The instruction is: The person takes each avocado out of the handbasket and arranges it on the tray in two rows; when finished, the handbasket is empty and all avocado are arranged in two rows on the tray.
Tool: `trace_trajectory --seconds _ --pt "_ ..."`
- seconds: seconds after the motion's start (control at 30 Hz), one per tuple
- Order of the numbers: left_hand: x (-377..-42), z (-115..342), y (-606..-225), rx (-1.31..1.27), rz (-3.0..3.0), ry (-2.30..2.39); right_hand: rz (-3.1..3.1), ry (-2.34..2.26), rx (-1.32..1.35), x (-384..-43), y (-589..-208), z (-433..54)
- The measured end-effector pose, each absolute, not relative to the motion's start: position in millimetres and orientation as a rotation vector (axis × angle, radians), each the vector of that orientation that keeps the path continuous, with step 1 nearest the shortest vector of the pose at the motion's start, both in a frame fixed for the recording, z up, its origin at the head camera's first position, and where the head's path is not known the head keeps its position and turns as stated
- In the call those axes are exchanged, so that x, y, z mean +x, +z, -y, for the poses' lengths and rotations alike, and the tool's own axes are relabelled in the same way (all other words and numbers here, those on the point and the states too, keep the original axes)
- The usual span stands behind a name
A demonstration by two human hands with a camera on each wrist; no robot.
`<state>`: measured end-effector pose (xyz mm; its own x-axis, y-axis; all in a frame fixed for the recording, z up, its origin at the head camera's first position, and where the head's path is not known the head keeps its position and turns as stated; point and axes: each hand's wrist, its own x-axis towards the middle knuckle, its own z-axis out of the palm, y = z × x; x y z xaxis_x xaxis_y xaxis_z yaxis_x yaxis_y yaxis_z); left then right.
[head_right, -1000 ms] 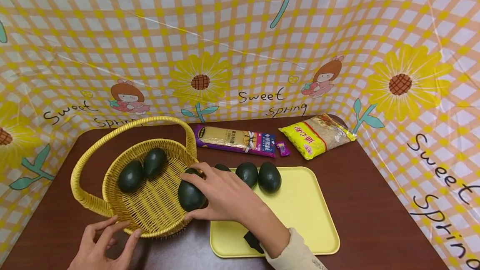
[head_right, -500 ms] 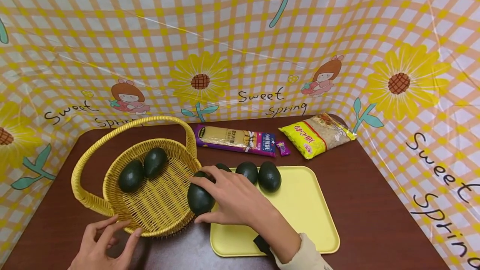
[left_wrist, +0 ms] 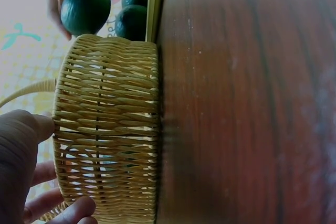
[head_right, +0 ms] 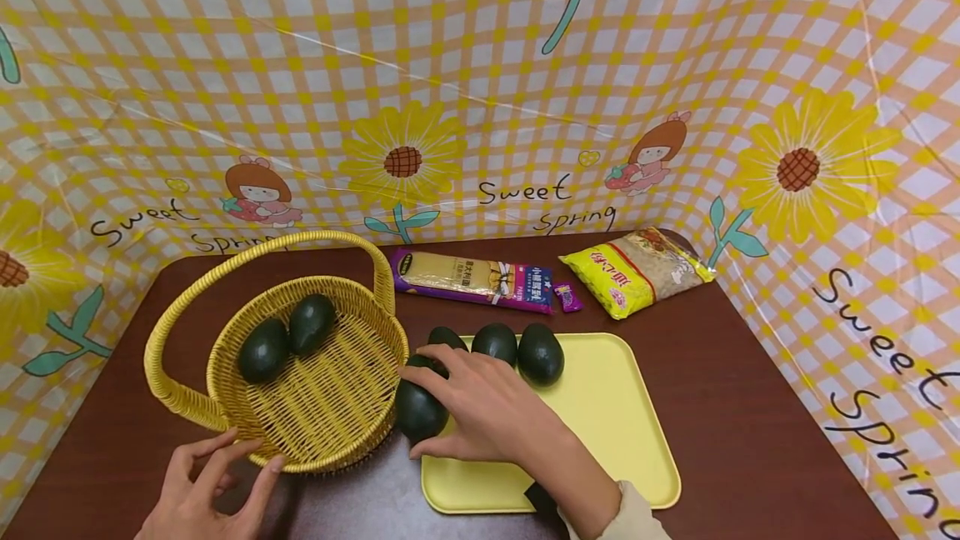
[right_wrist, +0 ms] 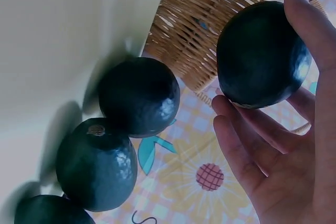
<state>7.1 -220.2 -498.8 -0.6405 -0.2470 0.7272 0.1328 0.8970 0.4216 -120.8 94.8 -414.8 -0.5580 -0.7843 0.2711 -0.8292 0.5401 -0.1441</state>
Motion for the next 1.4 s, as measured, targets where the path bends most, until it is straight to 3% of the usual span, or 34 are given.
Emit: trace_trajectory --seconds 1.4 --pt "11 218 -494 0.142 2.247 -0.557 2.66 0.386 1.436 -97 -453 -123"
